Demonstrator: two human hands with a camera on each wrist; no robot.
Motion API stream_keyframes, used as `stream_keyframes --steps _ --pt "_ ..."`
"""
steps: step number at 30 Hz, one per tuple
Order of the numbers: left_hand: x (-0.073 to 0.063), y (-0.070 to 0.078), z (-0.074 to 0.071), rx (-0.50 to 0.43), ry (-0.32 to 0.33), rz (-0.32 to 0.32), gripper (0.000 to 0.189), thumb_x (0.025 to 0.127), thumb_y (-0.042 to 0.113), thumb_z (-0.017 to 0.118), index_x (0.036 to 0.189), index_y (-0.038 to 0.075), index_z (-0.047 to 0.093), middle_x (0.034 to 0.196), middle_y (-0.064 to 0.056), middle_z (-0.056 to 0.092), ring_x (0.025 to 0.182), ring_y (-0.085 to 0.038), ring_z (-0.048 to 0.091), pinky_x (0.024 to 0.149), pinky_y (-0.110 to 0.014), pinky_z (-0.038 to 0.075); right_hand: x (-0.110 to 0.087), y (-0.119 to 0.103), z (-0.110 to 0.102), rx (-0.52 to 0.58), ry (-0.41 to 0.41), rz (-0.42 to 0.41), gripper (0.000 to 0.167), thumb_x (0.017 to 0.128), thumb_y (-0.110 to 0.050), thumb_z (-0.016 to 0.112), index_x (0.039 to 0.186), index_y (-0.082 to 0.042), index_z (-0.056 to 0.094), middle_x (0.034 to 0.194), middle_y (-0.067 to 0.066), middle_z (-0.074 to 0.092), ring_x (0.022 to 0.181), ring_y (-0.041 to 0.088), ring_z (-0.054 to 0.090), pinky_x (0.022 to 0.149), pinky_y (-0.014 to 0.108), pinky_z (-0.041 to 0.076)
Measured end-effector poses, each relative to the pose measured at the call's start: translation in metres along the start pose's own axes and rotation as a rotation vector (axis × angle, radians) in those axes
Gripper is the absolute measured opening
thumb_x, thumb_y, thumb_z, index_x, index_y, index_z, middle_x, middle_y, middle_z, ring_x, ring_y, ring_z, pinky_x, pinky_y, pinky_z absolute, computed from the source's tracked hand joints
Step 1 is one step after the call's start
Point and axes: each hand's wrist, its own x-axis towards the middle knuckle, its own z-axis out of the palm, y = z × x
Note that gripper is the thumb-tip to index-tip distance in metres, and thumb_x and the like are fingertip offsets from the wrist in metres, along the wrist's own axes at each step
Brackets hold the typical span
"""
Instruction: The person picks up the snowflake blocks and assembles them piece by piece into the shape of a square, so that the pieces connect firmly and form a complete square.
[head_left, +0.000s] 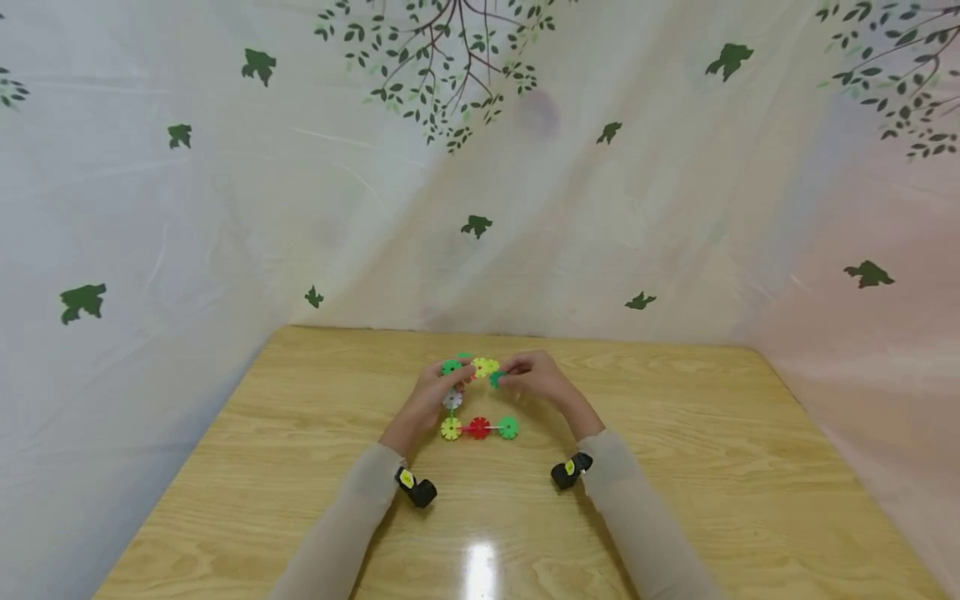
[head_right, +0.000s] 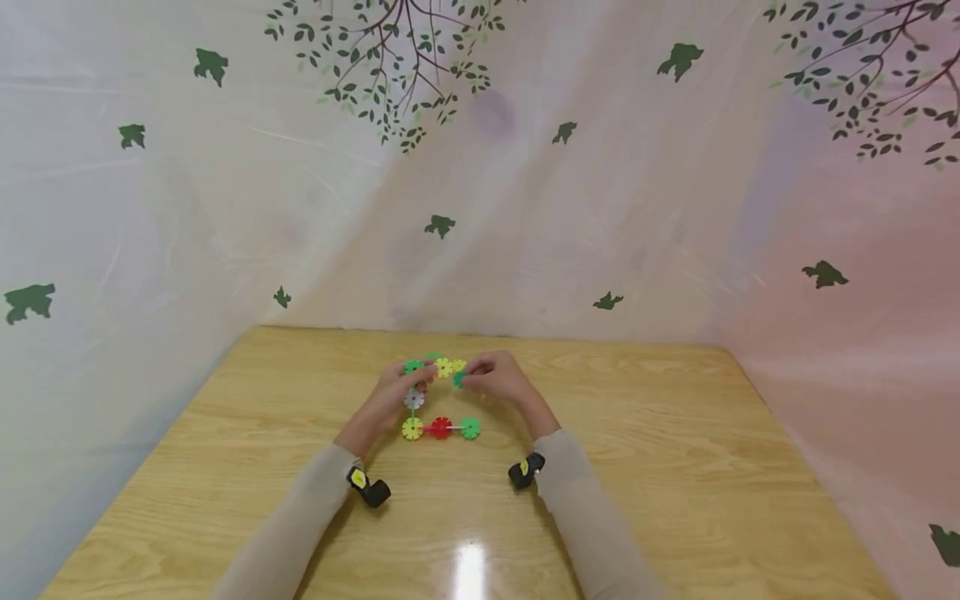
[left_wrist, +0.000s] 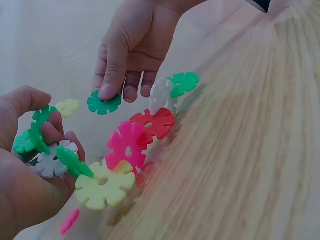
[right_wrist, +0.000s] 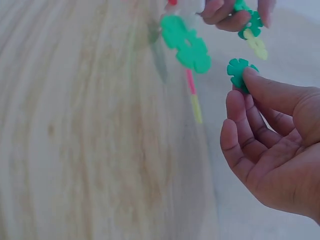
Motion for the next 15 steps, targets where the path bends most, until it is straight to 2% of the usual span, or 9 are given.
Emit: stream_keyframes --steps 6,9,15 --pt "0.0049 -0.0044 0.0037 -0.012 0.018 -0.013 0.038 0.096 0.019 0.071 0.127 -0.002 0.066 0.086 0.005 0.065 0.07 -0.008 0.053 0.059 -0.018 0.046 -0.0033 0.0006 -0.0014 0.087 0.106 0.001 0.019 0.092 -0.009 0.075 0.105 0.005 0.073 0.087 0.009 0.075 0.076 0.018 0.068 0.071 0.035 0.058" --pt "0.0054 -0.0051 0.0057 -0.019 0.033 -0.017 0.037 0.095 0.019 0.072 0.125 -0.001 0.068 0.086 0.005 0.065 0.069 -0.008 0.052 0.059 -0.019 0.047 -0.0038 0.0006 -0.0012 0.114 0.147 -0.005 0.022 0.092 -0.011 0.076 0.106 0.006 0.072 0.087 0.009 0.074 0.075 0.017 0.067 0.073 0.038 0.059" --pt "0.0035 -0.0059 0.0095 -0.02 0.063 -0.007 0.023 0.089 0.014 0.077 0.109 0.003 0.072 0.075 0.005 0.059 0.065 -0.008 0.051 0.059 -0.021 0.048 -0.0037 0.0013 0.0015 0.15 0.187 -0.035 0.022 0.091 -0.01 0.077 0.104 0.007 0.071 0.088 0.01 0.074 0.073 0.011 0.066 0.074 0.04 0.06"
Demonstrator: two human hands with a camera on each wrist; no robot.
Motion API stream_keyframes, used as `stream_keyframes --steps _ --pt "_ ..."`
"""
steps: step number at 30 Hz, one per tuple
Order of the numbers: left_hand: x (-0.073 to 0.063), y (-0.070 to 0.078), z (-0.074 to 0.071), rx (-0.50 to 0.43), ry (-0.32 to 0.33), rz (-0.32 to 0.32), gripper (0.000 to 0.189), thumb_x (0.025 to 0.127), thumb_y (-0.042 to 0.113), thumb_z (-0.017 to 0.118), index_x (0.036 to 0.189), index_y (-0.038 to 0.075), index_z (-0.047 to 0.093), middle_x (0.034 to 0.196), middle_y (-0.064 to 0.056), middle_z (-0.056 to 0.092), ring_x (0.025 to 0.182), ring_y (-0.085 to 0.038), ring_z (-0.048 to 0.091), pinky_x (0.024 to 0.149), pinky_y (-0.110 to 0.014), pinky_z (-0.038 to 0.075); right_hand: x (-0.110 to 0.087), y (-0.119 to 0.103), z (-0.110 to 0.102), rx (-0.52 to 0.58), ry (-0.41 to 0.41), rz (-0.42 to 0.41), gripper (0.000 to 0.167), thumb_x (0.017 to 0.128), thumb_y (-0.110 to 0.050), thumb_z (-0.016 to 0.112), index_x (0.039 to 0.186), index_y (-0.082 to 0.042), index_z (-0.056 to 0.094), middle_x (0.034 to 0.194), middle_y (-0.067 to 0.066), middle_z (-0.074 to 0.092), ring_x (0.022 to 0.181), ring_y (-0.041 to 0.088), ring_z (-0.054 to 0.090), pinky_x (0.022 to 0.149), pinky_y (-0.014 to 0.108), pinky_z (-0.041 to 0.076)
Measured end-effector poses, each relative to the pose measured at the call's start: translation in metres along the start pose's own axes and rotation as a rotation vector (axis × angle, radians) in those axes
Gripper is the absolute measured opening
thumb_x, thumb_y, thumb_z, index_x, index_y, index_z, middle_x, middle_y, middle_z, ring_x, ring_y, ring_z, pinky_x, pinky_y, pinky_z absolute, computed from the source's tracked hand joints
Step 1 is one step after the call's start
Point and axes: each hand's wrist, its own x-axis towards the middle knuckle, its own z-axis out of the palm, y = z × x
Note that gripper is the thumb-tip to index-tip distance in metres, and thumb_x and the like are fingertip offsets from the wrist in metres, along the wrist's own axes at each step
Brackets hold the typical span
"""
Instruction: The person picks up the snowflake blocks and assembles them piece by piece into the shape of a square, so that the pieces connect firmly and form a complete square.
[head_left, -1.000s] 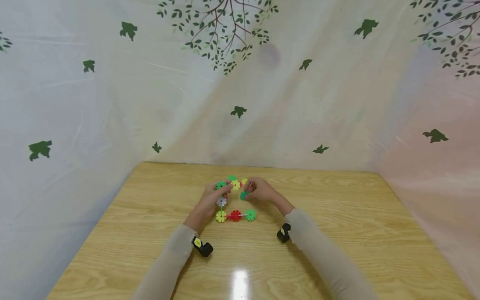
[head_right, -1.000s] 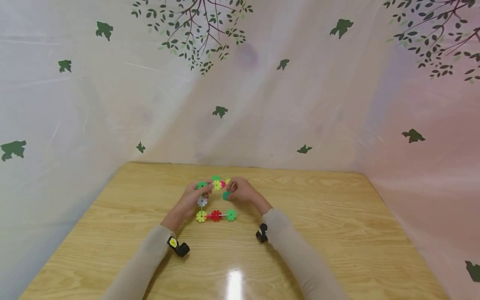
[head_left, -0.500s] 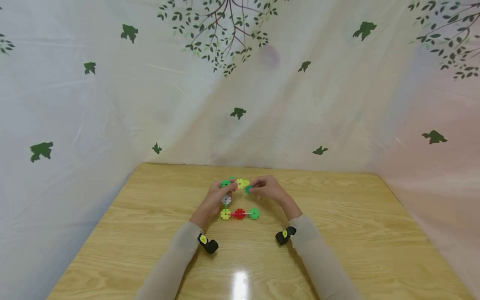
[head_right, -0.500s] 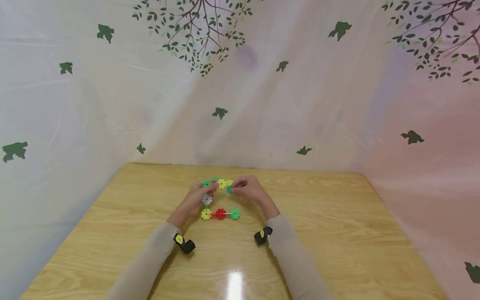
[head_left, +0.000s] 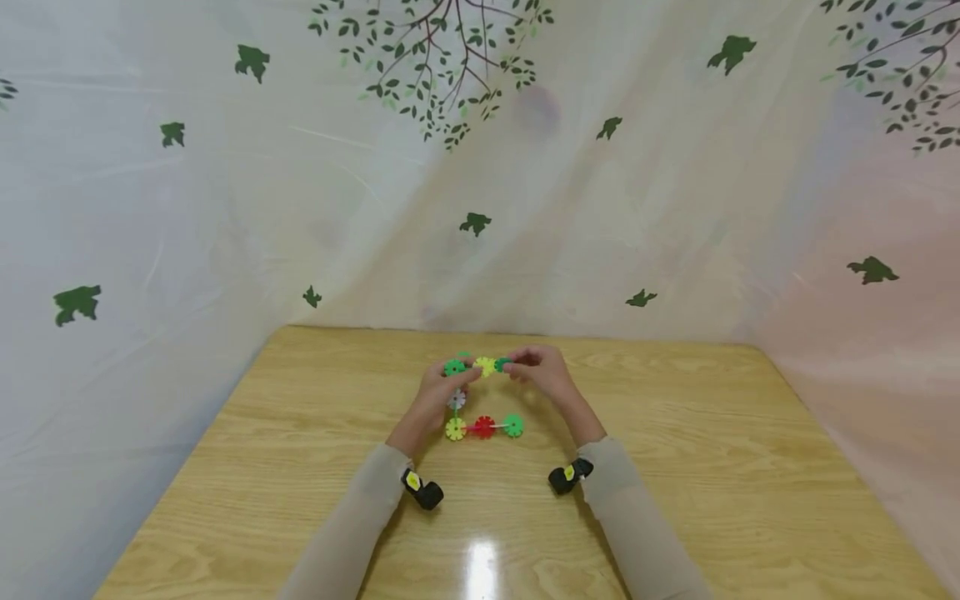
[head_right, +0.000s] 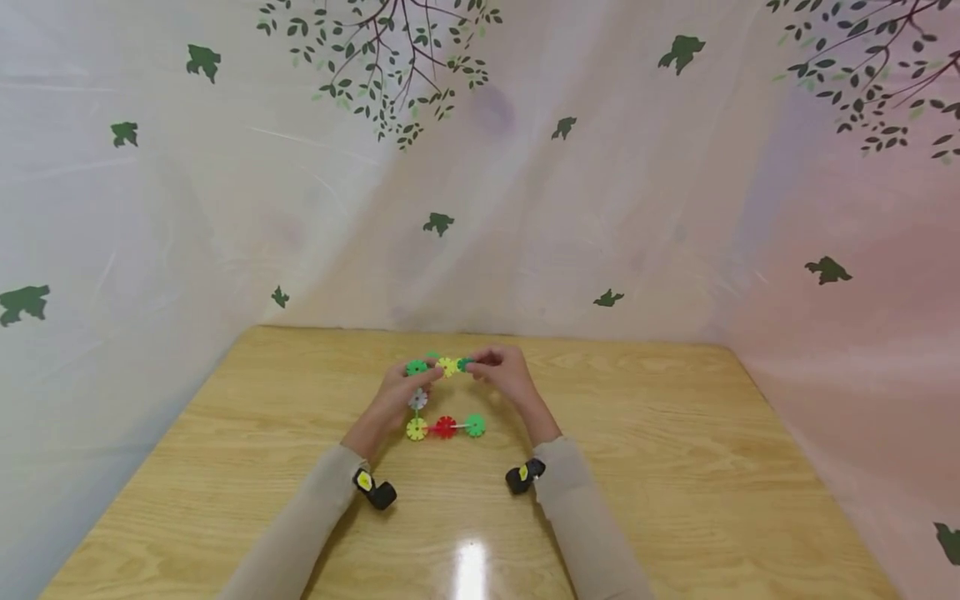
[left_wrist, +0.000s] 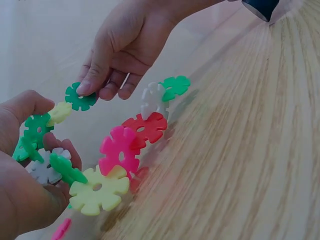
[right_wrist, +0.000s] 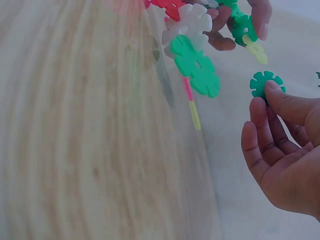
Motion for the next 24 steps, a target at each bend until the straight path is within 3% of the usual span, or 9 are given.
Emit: stream_keyframes --steps 5,15,24 --pt "-0.0018 -0.0011 0.0008 0.032 0.024 0.012 0.018 0.086 0.01 0.08 0.102 0.003 0.073 0.074 0.005 0.062 0.066 -0.009 0.056 0.061 -0.022 0.051 -0.0001 0.0009 0.0035 -0.001 -0.003 -0.03 0.018 0.09 -0.007 0.077 0.102 0.006 0.072 0.089 0.005 0.074 0.072 0.01 0.067 0.074 0.041 0.061" --pt "-0.0031 0.0004 0.0004 -0.001 0.009 0.036 0.029 0.088 0.005 0.077 0.113 -0.006 0.066 0.073 0.004 0.072 0.07 -0.01 0.071 0.069 -0.026 0.058 -0.0016 -0.0004 0.0057 -0.025 -0.041 -0.098 0.015 0.09 -0.005 0.077 0.099 0.005 0.072 0.089 0.014 0.073 0.072 0.01 0.066 0.074 0.044 0.061" --pt "-0.005 0.0014 0.0005 -0.045 -0.004 0.022 0.024 0.09 0.005 0.075 0.111 -0.002 0.068 0.073 0.004 0.073 0.068 -0.009 0.072 0.066 -0.024 0.058 -0.0031 -0.0054 0.0087 -0.074 -0.027 -0.127 0.011 0.089 -0.006 0.078 0.094 0.003 0.074 0.097 0.017 0.074 0.074 0.008 0.065 0.069 0.028 0.057"
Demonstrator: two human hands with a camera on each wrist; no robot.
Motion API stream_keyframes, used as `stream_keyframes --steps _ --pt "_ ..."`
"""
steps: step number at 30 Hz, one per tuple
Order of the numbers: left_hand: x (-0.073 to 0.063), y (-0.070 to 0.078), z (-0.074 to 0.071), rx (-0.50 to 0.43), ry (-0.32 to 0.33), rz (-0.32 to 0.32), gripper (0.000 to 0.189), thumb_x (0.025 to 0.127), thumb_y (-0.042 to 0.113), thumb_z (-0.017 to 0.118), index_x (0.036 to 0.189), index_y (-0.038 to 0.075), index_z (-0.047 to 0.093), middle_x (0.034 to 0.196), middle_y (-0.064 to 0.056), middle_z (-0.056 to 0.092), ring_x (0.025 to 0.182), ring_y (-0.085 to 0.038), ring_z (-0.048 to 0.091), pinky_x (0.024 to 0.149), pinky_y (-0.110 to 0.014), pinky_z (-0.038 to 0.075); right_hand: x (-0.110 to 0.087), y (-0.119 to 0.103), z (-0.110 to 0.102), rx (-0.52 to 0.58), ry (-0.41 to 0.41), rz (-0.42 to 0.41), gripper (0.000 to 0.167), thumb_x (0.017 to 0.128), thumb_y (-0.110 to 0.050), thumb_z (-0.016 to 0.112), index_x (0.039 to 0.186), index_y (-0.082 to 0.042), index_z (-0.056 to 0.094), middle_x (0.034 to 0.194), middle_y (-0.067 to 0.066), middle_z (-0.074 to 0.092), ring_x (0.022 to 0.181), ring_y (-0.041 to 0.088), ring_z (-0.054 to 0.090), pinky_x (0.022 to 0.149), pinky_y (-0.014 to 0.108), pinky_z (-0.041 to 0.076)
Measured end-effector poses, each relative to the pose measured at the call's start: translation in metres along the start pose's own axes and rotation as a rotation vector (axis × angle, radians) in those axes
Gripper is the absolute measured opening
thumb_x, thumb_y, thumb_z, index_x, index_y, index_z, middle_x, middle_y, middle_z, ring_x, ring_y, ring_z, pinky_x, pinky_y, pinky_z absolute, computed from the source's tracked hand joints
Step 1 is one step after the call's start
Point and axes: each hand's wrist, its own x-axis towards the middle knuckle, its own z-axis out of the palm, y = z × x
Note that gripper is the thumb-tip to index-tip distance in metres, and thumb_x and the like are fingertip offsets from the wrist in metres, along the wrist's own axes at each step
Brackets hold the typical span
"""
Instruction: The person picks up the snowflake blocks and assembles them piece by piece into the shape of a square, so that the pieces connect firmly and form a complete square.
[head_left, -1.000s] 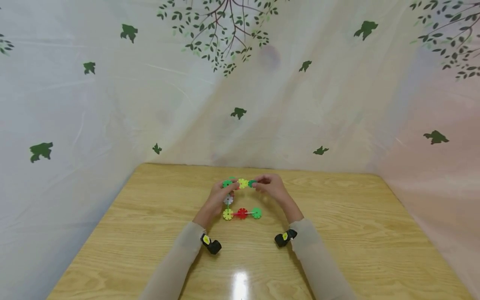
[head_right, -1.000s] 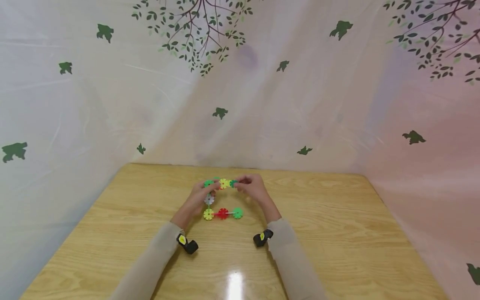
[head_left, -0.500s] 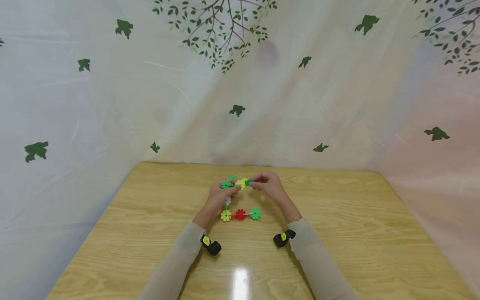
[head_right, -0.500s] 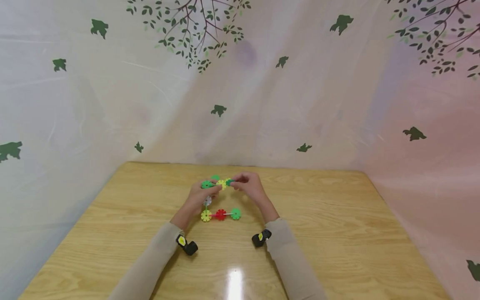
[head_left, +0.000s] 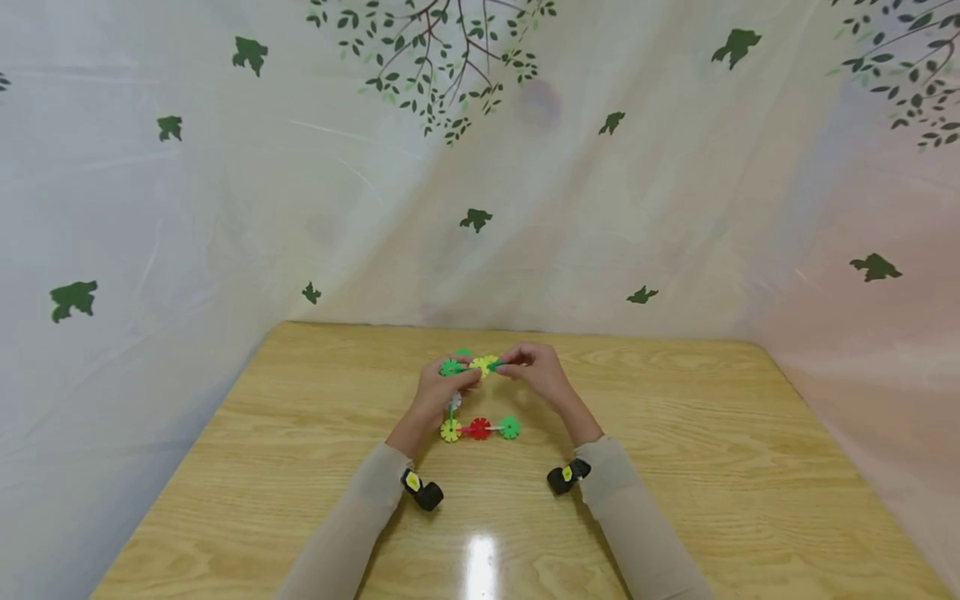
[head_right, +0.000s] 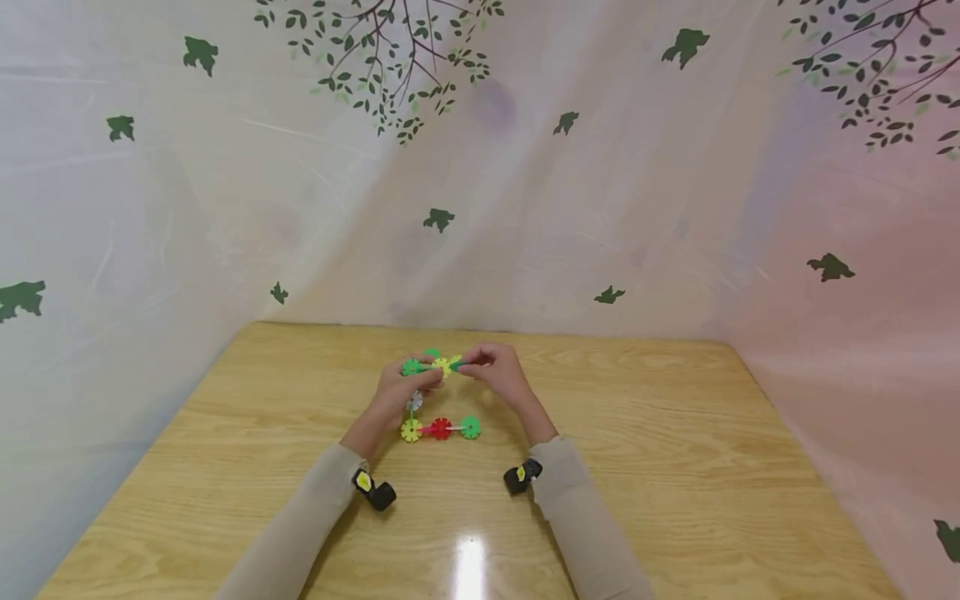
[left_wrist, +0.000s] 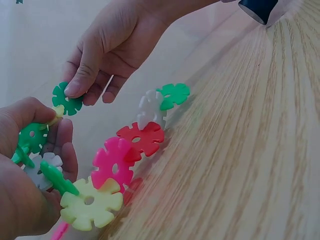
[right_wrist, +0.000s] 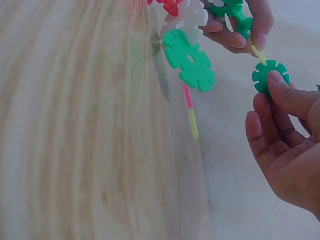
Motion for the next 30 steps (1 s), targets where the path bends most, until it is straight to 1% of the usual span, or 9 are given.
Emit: stream_keyframes --steps 5,8,10,12,15,17,23,25,30 --pt "-0.0017 0.0009 0.0011 -0.021 -0.002 -0.004 0.026 0.091 0.004 0.075 0.114 -0.004 0.066 0.073 0.004 0.072 0.068 -0.009 0.072 0.067 -0.023 0.059 -0.0009 -0.0033 0.0012 -0.005 -0.005 -0.023 0.009 0.088 -0.004 0.078 0.092 0.003 0.074 0.096 0.015 0.074 0.078 0.008 0.067 0.072 0.031 0.059" --pt "-0.0024 0.0013 0.0016 -0.031 -0.003 -0.009 0.027 0.091 0.003 0.074 0.116 -0.004 0.066 0.074 0.004 0.072 0.068 -0.009 0.072 0.067 -0.023 0.059 -0.0012 -0.0033 0.0017 0.008 -0.016 -0.039 0.009 0.088 -0.002 0.077 0.092 0.005 0.073 0.096 0.017 0.073 0.078 0.009 0.067 0.075 0.04 0.06" --pt "-0.003 0.0018 0.0022 -0.035 -0.005 -0.015 0.028 0.091 0.003 0.074 0.116 -0.004 0.066 0.074 0.003 0.073 0.068 -0.009 0.072 0.068 -0.023 0.06 -0.0014 -0.003 0.0017 0.017 -0.018 -0.047 0.009 0.088 -0.001 0.077 0.092 0.006 0.072 0.096 0.019 0.073 0.078 0.009 0.068 0.075 0.042 0.06" --pt "-0.0034 0.0022 0.0031 -0.039 -0.007 -0.022 0.028 0.091 0.002 0.074 0.117 -0.004 0.065 0.074 0.003 0.073 0.068 -0.009 0.072 0.069 -0.024 0.06 -0.0016 -0.0026 0.0018 0.02 -0.014 -0.047 0.008 0.088 0.001 0.077 0.091 0.006 0.072 0.095 0.021 0.072 0.077 0.01 0.068 0.074 0.04 0.06" --pt "-0.0041 0.0027 0.0045 -0.039 -0.01 -0.032 0.028 0.091 0.002 0.074 0.118 -0.003 0.066 0.074 0.003 0.073 0.068 -0.008 0.073 0.07 -0.024 0.06 -0.0022 -0.0033 0.0018 0.015 0.001 -0.046 0.005 0.087 0.001 0.077 0.088 0.004 0.072 0.094 0.019 0.073 0.078 0.011 0.068 0.071 0.03 0.058" --pt "-0.0047 0.003 0.0053 -0.038 -0.008 -0.03 0.029 0.091 0.002 0.074 0.118 -0.003 0.066 0.074 0.003 0.073 0.068 -0.008 0.072 0.071 -0.024 0.06 -0.0025 -0.0041 0.0023 0.015 0.011 -0.04 0.006 0.087 0.002 0.077 0.088 0.005 0.072 0.094 0.02 0.073 0.08 0.014 0.068 0.071 0.028 0.058" --pt "-0.0055 0.0054 0.0046 -0.019 -0.017 -0.02 0.03 0.092 0.005 0.073 0.12 -0.002 0.065 0.076 0.004 0.074 0.071 -0.008 0.073 0.073 -0.025 0.06 -0.0029 -0.0079 0.0023 0.014 0.017 -0.02 0.007 0.087 0.0 0.078 0.089 0.005 0.073 0.094 0.018 0.074 0.08 0.01 0.068 0.075 0.032 0.06" --pt "-0.0049 0.0065 0.0028 -0.019 -0.02 -0.024 0.03 0.092 0.006 0.074 0.12 -0.001 0.065 0.076 0.004 0.074 0.071 -0.008 0.073 0.074 -0.025 0.06 -0.0027 -0.0086 0.001 0.02 0.003 -0.014 0.007 0.087 -0.002 0.079 0.09 0.003 0.075 0.093 0.014 0.075 0.081 0.01 0.068 0.076 0.032 0.06" --pt "-0.0049 0.0097 -0.0013 0.0 -0.038 -0.042 0.032 0.092 0.008 0.075 0.122 0.0 0.066 0.077 0.003 0.074 0.072 -0.008 0.073 0.074 -0.026 0.059 -0.0033 -0.0094 -0.0046 -0.001 -0.047 -0.03 0.009 0.087 -0.009 0.081 0.091 -0.002 0.078 0.093 0.01 0.075 0.084 0.013 0.068 0.077 0.029 0.059"
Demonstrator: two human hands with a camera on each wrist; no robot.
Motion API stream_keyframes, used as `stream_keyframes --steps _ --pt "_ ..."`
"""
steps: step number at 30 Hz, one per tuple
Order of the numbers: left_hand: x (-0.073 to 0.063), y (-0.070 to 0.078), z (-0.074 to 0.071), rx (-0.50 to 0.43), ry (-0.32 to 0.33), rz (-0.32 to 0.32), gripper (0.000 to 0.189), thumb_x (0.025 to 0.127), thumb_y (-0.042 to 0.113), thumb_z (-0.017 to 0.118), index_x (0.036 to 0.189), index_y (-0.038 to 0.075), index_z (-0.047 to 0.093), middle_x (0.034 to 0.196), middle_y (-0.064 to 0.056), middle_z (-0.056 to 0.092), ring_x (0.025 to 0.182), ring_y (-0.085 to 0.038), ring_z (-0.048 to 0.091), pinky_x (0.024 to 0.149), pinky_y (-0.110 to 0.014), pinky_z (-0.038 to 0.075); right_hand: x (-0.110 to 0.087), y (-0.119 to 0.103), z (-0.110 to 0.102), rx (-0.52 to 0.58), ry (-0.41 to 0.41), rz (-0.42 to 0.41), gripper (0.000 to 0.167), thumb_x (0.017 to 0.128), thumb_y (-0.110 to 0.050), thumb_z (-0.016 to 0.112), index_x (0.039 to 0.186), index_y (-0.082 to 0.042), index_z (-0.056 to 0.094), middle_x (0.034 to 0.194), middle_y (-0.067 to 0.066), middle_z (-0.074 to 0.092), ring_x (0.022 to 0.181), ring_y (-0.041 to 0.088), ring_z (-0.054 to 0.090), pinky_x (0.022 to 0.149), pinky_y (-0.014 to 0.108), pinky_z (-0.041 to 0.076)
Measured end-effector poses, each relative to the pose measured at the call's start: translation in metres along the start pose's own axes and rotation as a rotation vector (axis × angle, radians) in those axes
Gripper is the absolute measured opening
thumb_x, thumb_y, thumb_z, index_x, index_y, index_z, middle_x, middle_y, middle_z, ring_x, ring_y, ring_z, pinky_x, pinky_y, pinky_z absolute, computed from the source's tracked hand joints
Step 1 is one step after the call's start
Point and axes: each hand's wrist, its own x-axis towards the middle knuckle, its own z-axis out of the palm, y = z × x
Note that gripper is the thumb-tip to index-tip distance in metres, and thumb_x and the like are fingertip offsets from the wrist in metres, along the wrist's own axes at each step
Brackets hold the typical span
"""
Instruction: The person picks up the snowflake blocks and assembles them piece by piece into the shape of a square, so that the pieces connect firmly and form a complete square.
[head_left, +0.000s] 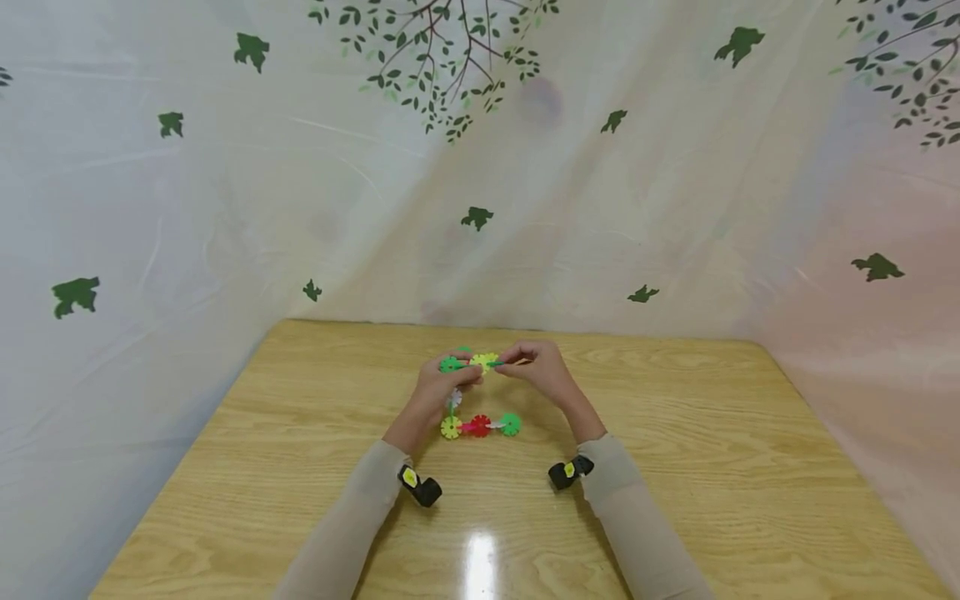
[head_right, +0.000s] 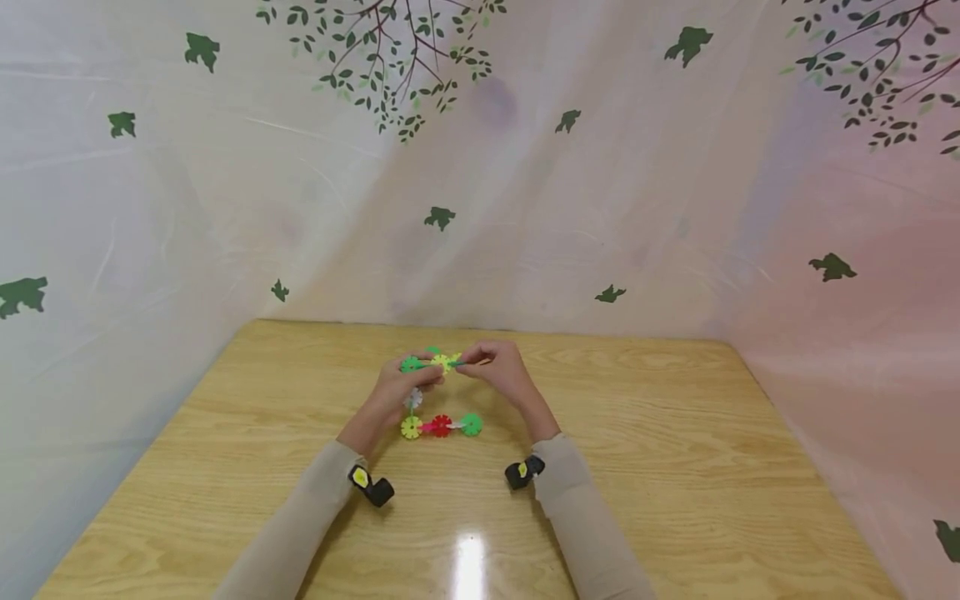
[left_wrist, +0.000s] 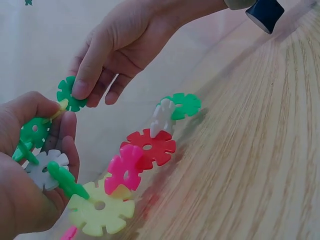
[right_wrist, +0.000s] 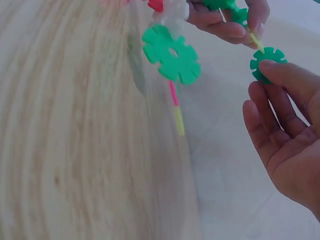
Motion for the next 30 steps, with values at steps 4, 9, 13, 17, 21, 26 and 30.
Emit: stream_keyframes --steps 4,9,13,17,21,26,30 --pt "-0.001 0.002 -0.001 0.017 -0.034 -0.024 0.034 0.092 0.008 0.074 0.124 0.0 0.064 0.077 0.003 0.075 0.072 -0.008 0.073 0.072 -0.025 0.058 -0.001 0.001 -0.005 -0.011 -0.036 -0.032 0.009 0.086 -0.01 0.082 0.091 -0.002 0.079 0.095 0.013 0.076 0.083 0.015 0.068 0.075 0.028 0.059" --pt "-0.002 0.004 -0.001 0.017 -0.067 -0.038 0.036 0.093 0.009 0.074 0.126 -0.001 0.063 0.077 0.003 0.075 0.073 -0.008 0.073 0.073 -0.025 0.057 -0.003 -0.001 -0.009 0.054 -0.07 -0.052 0.012 0.085 -0.005 0.081 0.094 0.004 0.079 0.098 0.023 0.076 0.079 0.014 0.071 0.073 0.027 0.06" --pt "-0.003 0.006 0.0 0.017 -0.081 -0.046 0.038 0.093 0.009 0.073 0.128 -0.001 0.062 0.077 0.003 0.075 0.074 -0.008 0.073 0.078 -0.029 0.057 -0.005 -0.005 -0.012 0.079 -0.079 -0.05 0.012 0.085 -0.002 0.081 0.094 0.006 0.078 0.096 0.024 0.076 0.077 0.011 0.071 0.073 0.026 0.06" --pt "-0.004 0.008 0.002 0.013 -0.091 -0.044 0.04 0.094 0.008 0.072 0.131 -0.003 0.061 0.077 0.003 0.075 0.073 -0.007 0.073 0.078 -0.028 0.057 -0.006 -0.009 -0.014 0.076 -0.079 -0.067 0.01 0.085 0.0 0.08 0.092 0.006 0.078 0.09 0.019 0.076 0.077 0.011 0.069 0.072 0.026 0.059" --pt "-0.004 0.008 0.003 0.024 -0.098 -0.033 0.035 0.094 0.004 0.071 0.127 -0.002 0.063 0.076 0.003 0.075 0.072 -0.008 0.073 0.076 -0.026 0.058 -0.005 -0.01 -0.014 0.085 -0.112 -0.084 0.008 0.085 0.002 0.079 0.091 0.007 0.077 0.091 0.021 0.076 0.078 0.012 0.07 0.071 0.027 0.059" --pt "-0.002 0.007 0.002 0.05 -0.098 -0.048 0.03 0.093 0.003 0.071 0.122 0.0 0.065 0.076 0.002 0.075 0.072 -0.009 0.073 0.076 -0.026 0.059 -0.004 -0.011 -0.014 0.081 -0.15 -0.082 0.007 0.086 0.001 0.079 0.09 0.007 0.078 0.094 0.024 0.075 0.077 0.012 0.071 0.071 0.028 0.06" --pt "-0.002 0.009 0.001 0.091 -0.104 -0.041 0.031 0.094 0.006 0.071 0.125 0.0 0.064 0.077 0.003 0.075 0.074 -0.008 0.073 0.081 -0.03 0.06 -0.003 -0.012 -0.013 0.057 -0.143 -0.07 0.008 0.086 -0.002 0.08 0.091 0.004 0.078 0.095 0.024 0.075 0.077 0.013 0.071 0.071 0.027 0.06"
